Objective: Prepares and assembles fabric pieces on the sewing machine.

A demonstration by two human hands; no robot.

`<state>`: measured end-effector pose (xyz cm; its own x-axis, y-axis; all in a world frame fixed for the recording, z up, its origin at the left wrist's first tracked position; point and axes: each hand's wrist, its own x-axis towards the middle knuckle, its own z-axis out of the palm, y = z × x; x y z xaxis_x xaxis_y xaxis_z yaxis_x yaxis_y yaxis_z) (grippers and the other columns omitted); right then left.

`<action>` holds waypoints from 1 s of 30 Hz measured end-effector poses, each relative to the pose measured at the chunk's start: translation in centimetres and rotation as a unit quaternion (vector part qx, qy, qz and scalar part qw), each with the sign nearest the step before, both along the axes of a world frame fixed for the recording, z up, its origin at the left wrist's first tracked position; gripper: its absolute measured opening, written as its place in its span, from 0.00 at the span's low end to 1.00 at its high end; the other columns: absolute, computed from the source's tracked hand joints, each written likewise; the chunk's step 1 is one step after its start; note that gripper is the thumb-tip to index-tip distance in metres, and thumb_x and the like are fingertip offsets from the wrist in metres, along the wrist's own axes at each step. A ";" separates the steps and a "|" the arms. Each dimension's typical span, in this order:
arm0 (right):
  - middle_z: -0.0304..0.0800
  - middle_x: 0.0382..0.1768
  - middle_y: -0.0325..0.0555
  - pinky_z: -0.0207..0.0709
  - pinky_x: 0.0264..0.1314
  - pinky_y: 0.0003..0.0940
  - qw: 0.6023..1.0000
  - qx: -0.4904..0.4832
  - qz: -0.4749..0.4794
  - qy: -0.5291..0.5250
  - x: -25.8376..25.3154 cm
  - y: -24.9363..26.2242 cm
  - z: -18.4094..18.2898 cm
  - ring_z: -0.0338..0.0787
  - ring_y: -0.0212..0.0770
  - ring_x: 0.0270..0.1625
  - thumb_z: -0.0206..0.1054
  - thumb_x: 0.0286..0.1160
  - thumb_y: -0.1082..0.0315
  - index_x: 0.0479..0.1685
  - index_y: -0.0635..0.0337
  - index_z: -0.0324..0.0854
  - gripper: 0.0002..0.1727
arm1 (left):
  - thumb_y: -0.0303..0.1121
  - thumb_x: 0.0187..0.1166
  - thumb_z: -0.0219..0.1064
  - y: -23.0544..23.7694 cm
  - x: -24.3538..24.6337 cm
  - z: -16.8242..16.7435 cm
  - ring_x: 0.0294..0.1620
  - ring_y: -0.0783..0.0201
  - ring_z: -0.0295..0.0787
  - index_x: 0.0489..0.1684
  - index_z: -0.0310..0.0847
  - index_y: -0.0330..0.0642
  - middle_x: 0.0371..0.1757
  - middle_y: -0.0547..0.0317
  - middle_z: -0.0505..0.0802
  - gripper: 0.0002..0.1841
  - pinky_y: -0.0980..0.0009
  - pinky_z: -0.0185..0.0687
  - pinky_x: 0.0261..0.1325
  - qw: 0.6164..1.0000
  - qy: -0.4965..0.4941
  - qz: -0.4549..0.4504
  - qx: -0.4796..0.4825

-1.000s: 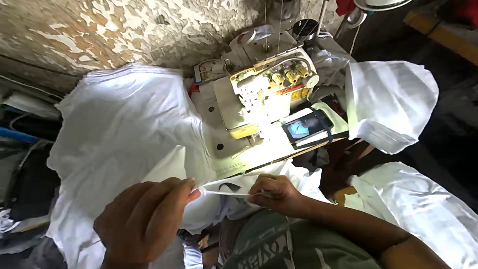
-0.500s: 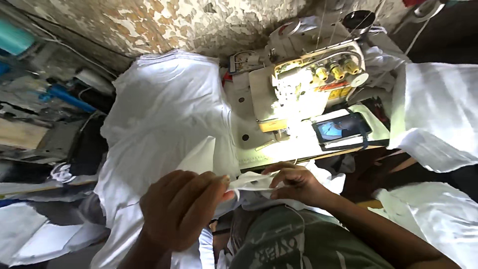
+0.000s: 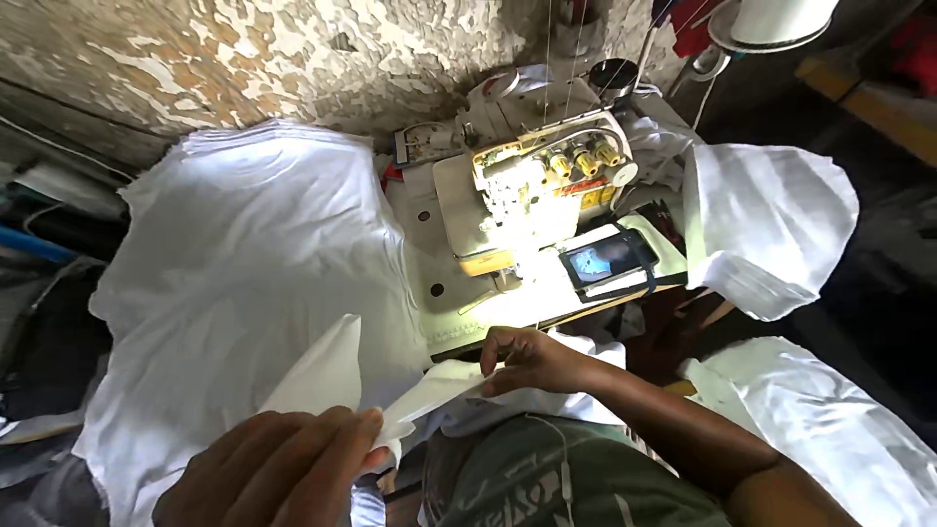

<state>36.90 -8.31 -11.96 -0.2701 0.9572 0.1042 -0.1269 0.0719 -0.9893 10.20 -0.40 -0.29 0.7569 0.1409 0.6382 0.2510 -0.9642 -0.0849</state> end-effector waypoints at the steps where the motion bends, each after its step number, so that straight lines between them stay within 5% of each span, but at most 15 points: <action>1: 0.85 0.40 0.34 0.77 0.49 0.15 1.000 -0.009 0.015 -0.002 0.0 0.1 -0.1 0.83 0.17 0.44 0.72 0.76 0.70 0.44 0.67 0.79 0.09 | 0.41 0.94 0.52 0.1 0.1 -0.1 0.39 0.60 0.81 0.51 0.75 0.46 0.38 0.55 0.84 0.11 0.74 0.74 0.45 1.000 -0.001 -0.002 0.001; 3: 0.85 0.43 0.37 0.77 0.52 0.17 0.999 -0.023 0.035 -0.002 0.0 0.1 -0.2 0.83 0.19 0.47 0.70 0.78 0.69 0.50 0.69 0.81 0.11 | 0.41 0.94 0.52 0.1 0.2 -0.2 0.38 0.61 0.80 0.51 0.76 0.45 0.37 0.55 0.83 0.11 0.74 0.74 0.45 1.000 -0.005 -0.003 0.004; 8: 0.85 0.36 0.29 0.77 0.48 0.13 1.000 -0.016 -0.020 0.015 -0.2 0.1 0.5 0.82 0.15 0.41 0.73 0.74 0.72 0.36 0.63 0.83 0.05 | 0.41 0.94 0.51 0.4 0.0 -0.1 0.38 0.61 0.81 0.50 0.76 0.45 0.37 0.55 0.83 0.12 0.74 0.74 0.45 1.000 -0.006 0.002 0.007; 15: 0.85 0.37 0.30 0.76 0.49 0.16 0.996 -0.052 0.062 0.030 -0.6 0.7 -0.1 0.82 0.17 0.41 0.69 0.79 0.70 0.44 0.65 0.82 0.06 | 0.41 0.94 0.51 0.6 -0.1 -0.3 0.37 0.61 0.80 0.50 0.75 0.45 0.37 0.55 0.83 0.12 0.74 0.73 0.44 1.000 -0.010 0.007 0.010; 20: 0.84 0.32 0.27 0.77 0.46 0.16 0.996 -0.063 -0.016 0.054 -0.3 0.5 0.8 0.82 0.17 0.38 0.72 0.74 0.73 0.33 0.57 0.79 0.06 | 0.41 0.95 0.50 0.8 -0.7 -0.5 0.40 0.62 0.82 0.50 0.76 0.44 0.37 0.54 0.84 0.13 0.75 0.75 0.46 1.000 -0.012 0.012 -0.006; 27: 0.87 0.31 0.27 0.79 0.42 0.14 0.998 -0.014 -0.068 -0.010 0.2 -0.5 1.3 0.83 0.16 0.35 0.75 0.70 0.71 0.38 0.58 0.85 0.04 | 0.37 0.93 0.52 0.6 -0.2 -1.2 0.42 0.67 0.84 0.44 0.74 0.42 0.39 0.55 0.84 0.11 0.79 0.77 0.49 0.996 -0.074 0.051 0.018; 30: 0.85 0.28 0.26 0.75 0.35 0.11 0.993 0.024 -0.105 -0.057 0.2 -1.1 1.8 0.80 0.14 0.30 0.77 0.69 0.69 0.31 0.56 0.84 0.06 | 0.39 0.93 0.53 0.2 -0.4 -1.3 0.41 0.69 0.83 0.43 0.74 0.43 0.38 0.57 0.84 0.12 0.81 0.77 0.47 0.996 -0.086 0.039 -0.008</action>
